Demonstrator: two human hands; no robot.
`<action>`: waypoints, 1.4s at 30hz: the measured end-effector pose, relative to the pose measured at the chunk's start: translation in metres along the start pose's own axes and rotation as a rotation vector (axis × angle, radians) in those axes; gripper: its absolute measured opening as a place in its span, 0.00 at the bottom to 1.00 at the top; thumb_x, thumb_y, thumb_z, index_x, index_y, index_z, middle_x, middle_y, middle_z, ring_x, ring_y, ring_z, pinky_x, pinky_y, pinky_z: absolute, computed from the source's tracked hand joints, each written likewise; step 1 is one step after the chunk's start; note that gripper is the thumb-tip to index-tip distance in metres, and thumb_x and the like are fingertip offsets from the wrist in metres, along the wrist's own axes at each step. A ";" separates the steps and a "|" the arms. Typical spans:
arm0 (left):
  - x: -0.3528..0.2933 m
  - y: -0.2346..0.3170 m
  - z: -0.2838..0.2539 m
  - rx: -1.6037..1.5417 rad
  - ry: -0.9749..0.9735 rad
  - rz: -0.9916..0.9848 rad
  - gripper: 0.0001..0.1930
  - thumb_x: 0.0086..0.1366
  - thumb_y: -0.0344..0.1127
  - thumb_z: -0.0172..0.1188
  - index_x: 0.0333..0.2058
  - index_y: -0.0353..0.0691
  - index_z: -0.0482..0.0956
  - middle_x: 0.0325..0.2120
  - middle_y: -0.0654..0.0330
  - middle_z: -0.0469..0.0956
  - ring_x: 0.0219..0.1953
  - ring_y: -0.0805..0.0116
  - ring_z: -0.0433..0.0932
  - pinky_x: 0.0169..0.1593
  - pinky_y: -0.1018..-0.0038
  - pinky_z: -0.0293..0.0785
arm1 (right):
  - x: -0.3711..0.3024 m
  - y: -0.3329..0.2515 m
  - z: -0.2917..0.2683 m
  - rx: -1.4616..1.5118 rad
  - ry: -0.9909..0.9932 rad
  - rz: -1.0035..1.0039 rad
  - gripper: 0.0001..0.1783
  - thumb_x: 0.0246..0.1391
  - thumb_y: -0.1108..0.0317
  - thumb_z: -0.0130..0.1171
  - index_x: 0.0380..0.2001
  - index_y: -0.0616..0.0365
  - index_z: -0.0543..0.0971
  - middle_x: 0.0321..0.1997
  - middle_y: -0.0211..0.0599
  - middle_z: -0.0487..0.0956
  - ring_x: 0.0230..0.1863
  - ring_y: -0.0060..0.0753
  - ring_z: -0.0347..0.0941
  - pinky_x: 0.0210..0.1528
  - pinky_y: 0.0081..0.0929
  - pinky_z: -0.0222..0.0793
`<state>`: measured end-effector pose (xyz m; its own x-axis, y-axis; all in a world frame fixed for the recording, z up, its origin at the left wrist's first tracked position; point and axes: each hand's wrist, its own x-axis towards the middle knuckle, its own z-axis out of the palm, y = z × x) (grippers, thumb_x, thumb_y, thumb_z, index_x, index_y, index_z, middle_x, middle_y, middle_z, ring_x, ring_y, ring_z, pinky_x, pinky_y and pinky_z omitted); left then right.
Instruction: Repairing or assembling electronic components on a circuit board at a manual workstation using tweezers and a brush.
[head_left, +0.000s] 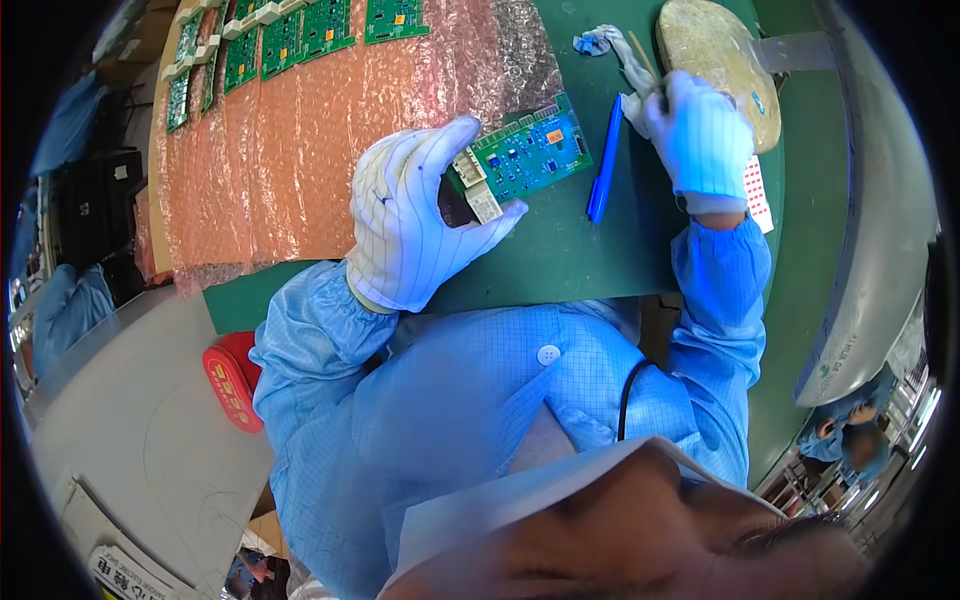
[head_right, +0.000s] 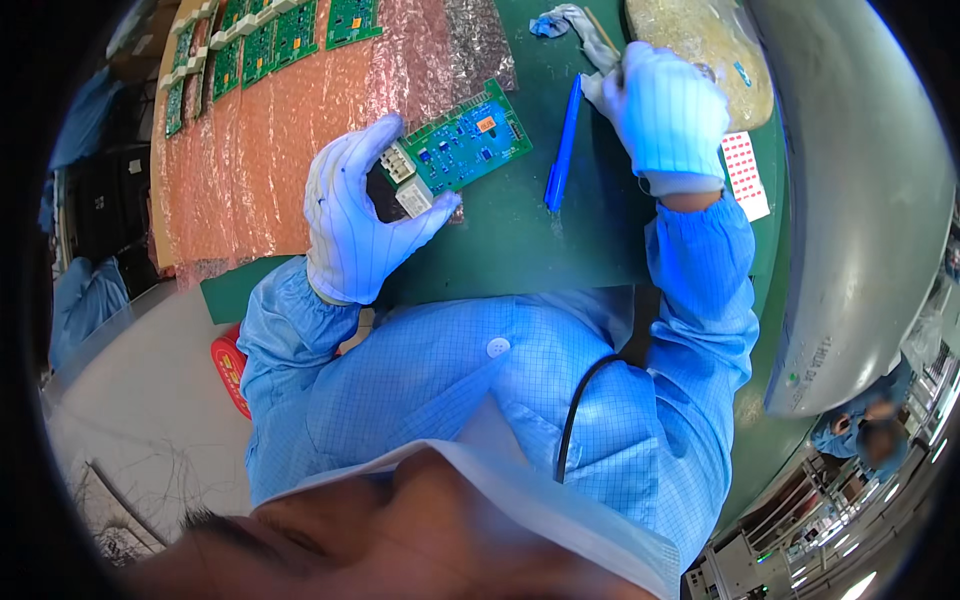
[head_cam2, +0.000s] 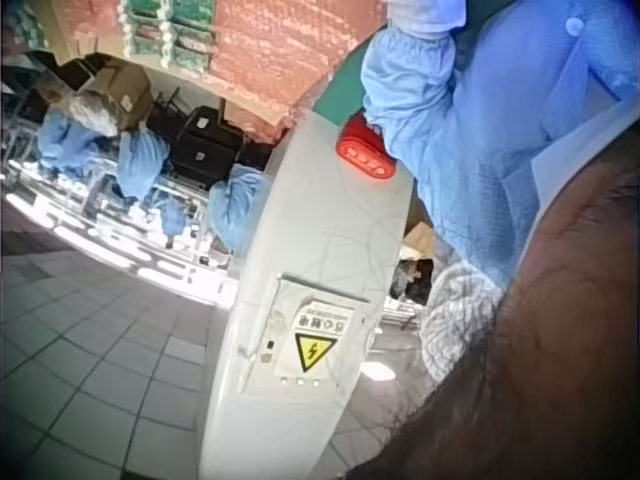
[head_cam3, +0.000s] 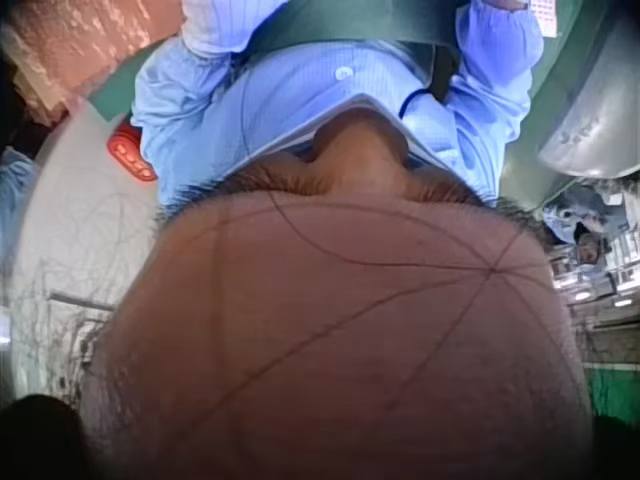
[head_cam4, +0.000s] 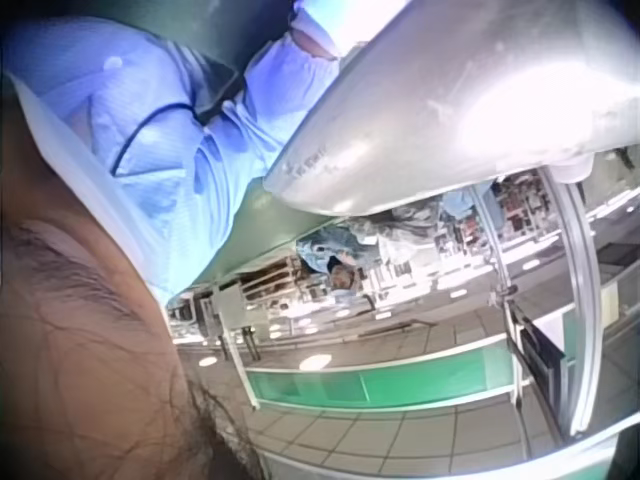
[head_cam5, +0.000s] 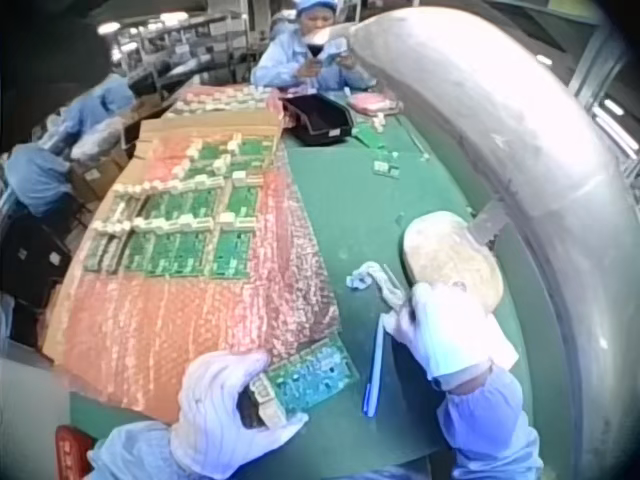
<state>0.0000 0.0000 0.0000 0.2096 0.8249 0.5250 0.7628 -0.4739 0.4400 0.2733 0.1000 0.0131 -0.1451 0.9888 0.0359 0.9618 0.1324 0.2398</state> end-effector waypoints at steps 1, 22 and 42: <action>-0.001 0.000 -0.001 -0.004 -0.002 -0.005 0.40 0.41 0.49 0.77 0.54 0.44 0.73 0.44 0.59 0.77 0.47 0.56 0.75 0.54 0.60 0.69 | -0.004 0.000 -0.004 0.058 0.057 0.025 0.15 0.58 0.53 0.54 0.39 0.50 0.78 0.33 0.47 0.82 0.33 0.53 0.80 0.34 0.46 0.76; -0.002 0.003 0.002 -0.035 -0.054 -0.076 0.40 0.41 0.50 0.77 0.53 0.43 0.73 0.44 0.58 0.77 0.48 0.55 0.75 0.54 0.59 0.69 | -0.011 0.017 0.010 0.371 0.304 -0.079 0.08 0.55 0.60 0.62 0.37 0.46 0.82 0.33 0.35 0.83 0.34 0.42 0.80 0.34 0.32 0.75; -0.002 0.001 -0.003 -0.154 -0.001 -0.132 0.42 0.41 0.47 0.79 0.55 0.41 0.71 0.47 0.57 0.77 0.50 0.56 0.75 0.55 0.61 0.69 | -0.021 -0.005 0.017 1.468 0.490 0.023 0.10 0.59 0.73 0.58 0.43 0.63 0.81 0.32 0.28 0.77 0.28 0.15 0.68 0.28 0.14 0.62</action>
<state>-0.0018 -0.0027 0.0013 0.1150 0.8832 0.4546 0.6808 -0.4033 0.6114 0.2750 0.0794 -0.0053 0.0954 0.9115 0.4001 0.2970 0.3576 -0.8854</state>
